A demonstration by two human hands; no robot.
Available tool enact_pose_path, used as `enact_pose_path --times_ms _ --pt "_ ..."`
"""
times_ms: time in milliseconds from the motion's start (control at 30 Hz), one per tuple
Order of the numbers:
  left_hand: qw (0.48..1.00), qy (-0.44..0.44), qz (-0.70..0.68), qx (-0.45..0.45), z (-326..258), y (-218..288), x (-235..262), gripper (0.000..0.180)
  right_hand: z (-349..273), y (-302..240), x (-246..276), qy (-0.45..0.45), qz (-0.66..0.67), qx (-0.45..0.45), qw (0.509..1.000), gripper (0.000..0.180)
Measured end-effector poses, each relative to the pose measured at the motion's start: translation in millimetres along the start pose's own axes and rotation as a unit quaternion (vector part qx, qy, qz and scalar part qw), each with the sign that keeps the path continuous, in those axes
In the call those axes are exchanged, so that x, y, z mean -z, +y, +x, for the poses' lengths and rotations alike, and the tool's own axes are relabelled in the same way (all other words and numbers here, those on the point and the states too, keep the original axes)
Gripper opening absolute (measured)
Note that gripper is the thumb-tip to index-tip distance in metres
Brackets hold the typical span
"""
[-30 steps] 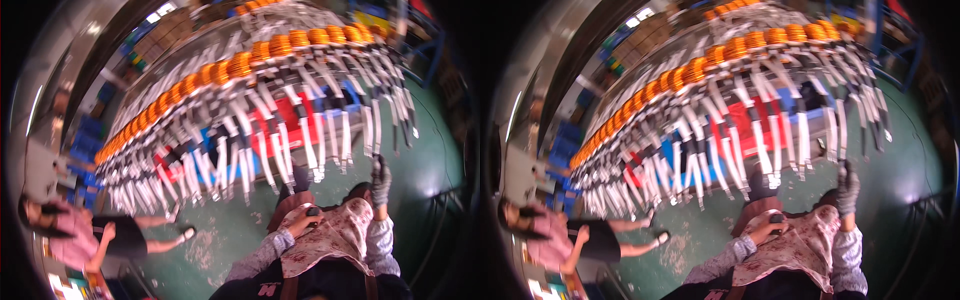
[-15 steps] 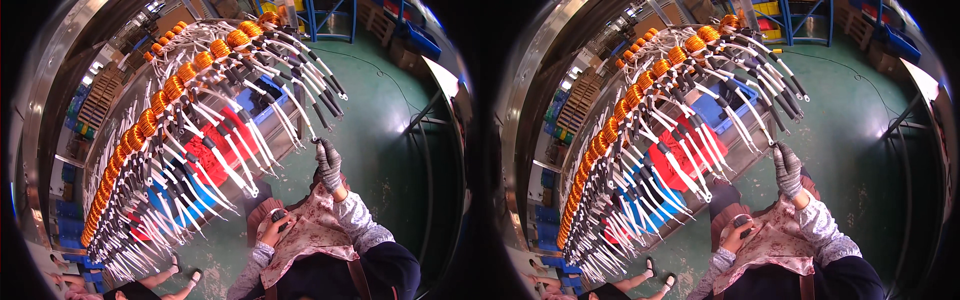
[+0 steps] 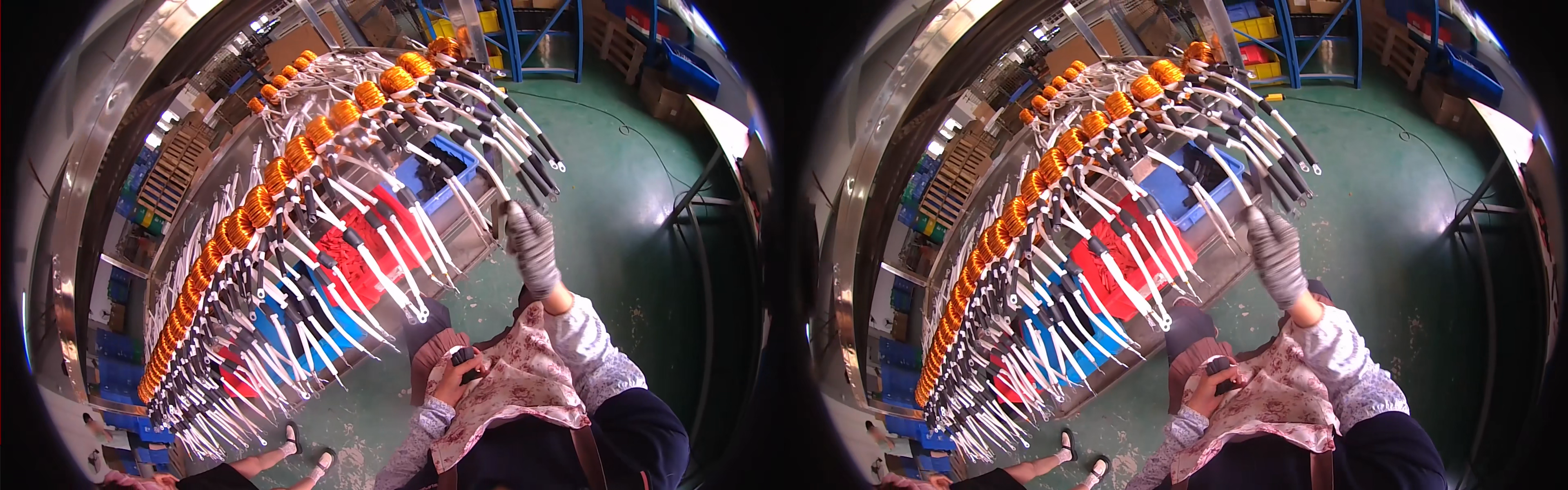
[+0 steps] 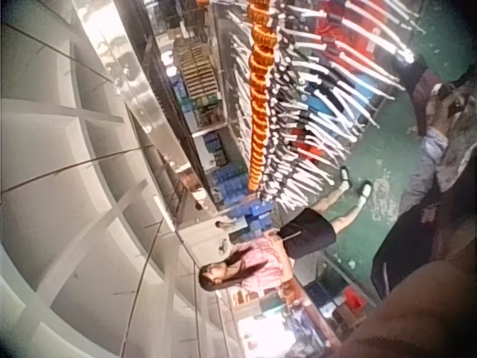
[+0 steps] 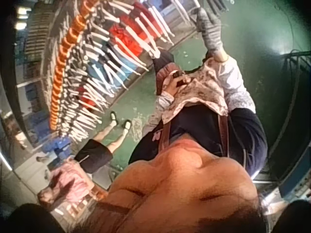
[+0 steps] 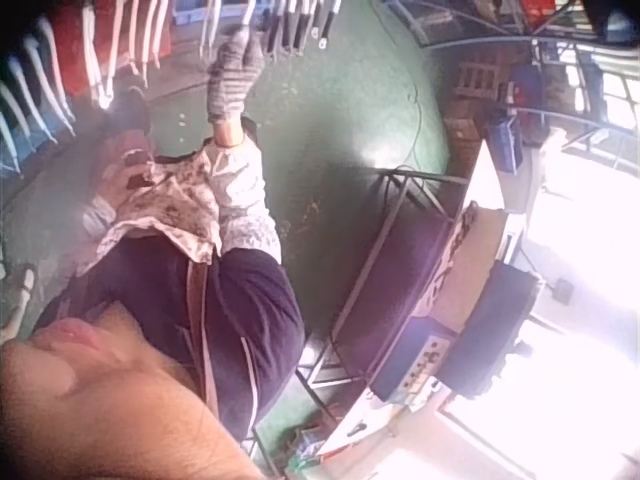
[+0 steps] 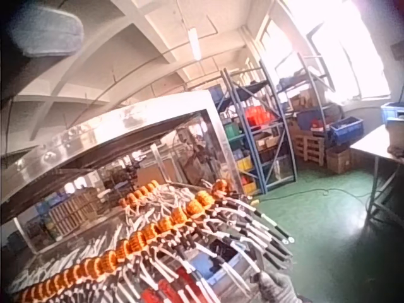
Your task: The person repeatedly picks up white insulated rods with copper coils from a rack and uses a handheld black tool to press or crimp the metal terminals at the ends. The person handles the components one at a time, performing a repetitive mechanical action on each unit before returning it to the rack.
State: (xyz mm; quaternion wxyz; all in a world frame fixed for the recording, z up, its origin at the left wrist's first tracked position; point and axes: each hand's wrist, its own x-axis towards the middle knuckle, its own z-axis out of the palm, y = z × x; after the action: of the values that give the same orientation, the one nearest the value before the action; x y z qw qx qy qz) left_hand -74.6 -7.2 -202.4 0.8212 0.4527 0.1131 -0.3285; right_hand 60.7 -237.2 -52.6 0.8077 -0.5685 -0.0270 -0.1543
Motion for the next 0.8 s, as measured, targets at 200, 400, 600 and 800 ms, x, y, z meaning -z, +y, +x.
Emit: enact_pose_path --times_ms 200,400,600,800 --pt "0.999 -0.036 0.024 0.032 12 -6 1 0.019 26 2 0 -0.187 0.598 -0.279 0.727 0.03" --pt "0.998 -0.051 -0.035 0.009 11 -11 7 0.029 3 12 16 -0.131 0.383 -0.265 0.875 0.037" --pt "0.998 -0.011 -0.039 0.038 3 -4 1 0.031 11 15 11 -0.095 0.401 -0.236 0.88 0.029" --pt "0.995 0.082 0.055 0.012 -9 -8 3 0.021 14 24 12 -0.101 0.425 -0.258 0.862 0.029"
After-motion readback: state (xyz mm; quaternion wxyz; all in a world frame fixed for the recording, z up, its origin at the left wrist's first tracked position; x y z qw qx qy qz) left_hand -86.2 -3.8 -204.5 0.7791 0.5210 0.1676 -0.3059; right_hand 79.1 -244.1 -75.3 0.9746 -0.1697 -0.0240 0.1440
